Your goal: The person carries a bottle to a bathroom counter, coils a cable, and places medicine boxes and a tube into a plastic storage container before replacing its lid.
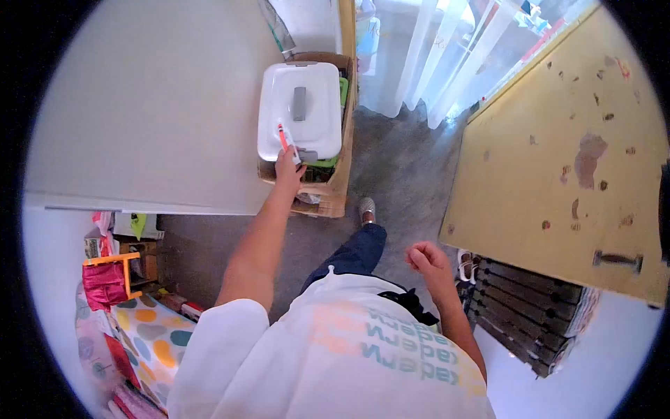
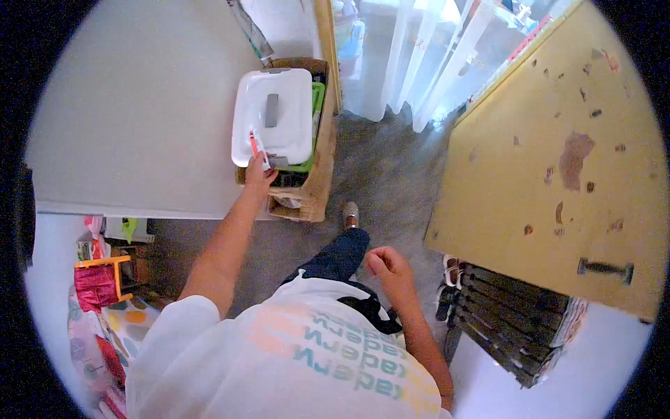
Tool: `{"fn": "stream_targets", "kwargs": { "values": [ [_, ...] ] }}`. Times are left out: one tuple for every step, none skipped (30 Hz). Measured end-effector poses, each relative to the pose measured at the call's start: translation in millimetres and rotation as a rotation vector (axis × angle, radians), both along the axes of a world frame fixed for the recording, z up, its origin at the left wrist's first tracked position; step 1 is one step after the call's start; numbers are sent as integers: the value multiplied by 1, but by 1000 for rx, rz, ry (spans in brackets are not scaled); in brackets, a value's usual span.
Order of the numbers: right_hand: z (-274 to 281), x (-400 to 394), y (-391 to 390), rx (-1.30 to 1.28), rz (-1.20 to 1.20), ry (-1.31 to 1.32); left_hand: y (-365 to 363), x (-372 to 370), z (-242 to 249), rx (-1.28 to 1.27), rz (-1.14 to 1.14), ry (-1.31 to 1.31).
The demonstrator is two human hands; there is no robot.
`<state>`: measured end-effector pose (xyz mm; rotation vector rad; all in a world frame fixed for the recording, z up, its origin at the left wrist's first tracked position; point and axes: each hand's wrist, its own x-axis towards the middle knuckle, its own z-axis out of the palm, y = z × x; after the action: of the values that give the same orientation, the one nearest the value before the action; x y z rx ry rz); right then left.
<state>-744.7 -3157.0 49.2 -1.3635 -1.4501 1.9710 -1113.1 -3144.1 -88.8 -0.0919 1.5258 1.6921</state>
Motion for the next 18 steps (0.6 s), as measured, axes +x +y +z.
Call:
{"fn": "stream_targets", "kwargs": {
  "values": [
    [-3, 5, 11, 6, -9, -37, 5, -4, -3, -5, 49, -24],
    [-4, 10, 23, 15, -18, -71, 11, -7, -5, -32, 110, 49],
    [-6, 14, 38, 21, -27, -105, 13, -15, -5, -71, 76, 85],
    [-11, 20, 53, 21, -33, -110, 19, -21, 5, -73, 89, 135],
    [-11, 20, 68, 11, -60, -115, 25, -29, 13, -79, 100, 184],
    [-9, 20, 82, -2, -83, -122, 31, -44, 18, -52, 93, 187],
    [-5, 16, 96, -11, -104, -125, 39, -63, 24, -21, 89, 195],
    [-2, 10, 110, -21, -110, -150, 46, -78, 25, 11, 90, 204],
    [1, 1, 126, -15, -92, -166, 55, -91, 22, -14, 69, 224],
    [5, -8, 141, -9, -69, -180, 61, -100, 21, -40, 52, 245],
    [9, -16, 152, -8, -44, -196, 60, -105, 21, -72, 36, 264],
    [14, -29, 164, 23, -18, -170, 63, -106, 17, -104, 37, 229],
    [17, -41, 171, 27, 6, -157, 66, -100, 19, -86, 52, 229],
    [19, -52, 178, 28, 35, -146, 66, -89, 22, -72, 70, 229],
    [20, -64, 191, 34, 66, -135, 73, -82, 26, -53, 92, 228],
    [22, -74, 199, 13, 125, -119, 75, -75, 33, -28, 122, 211],
    [20, -82, 205, 8, 153, -112, 78, -70, 35, -29, 150, 187],
    [20, -92, 212, -1, 185, -107, 79, -68, 37, -33, 181, 161]
  ]
}}
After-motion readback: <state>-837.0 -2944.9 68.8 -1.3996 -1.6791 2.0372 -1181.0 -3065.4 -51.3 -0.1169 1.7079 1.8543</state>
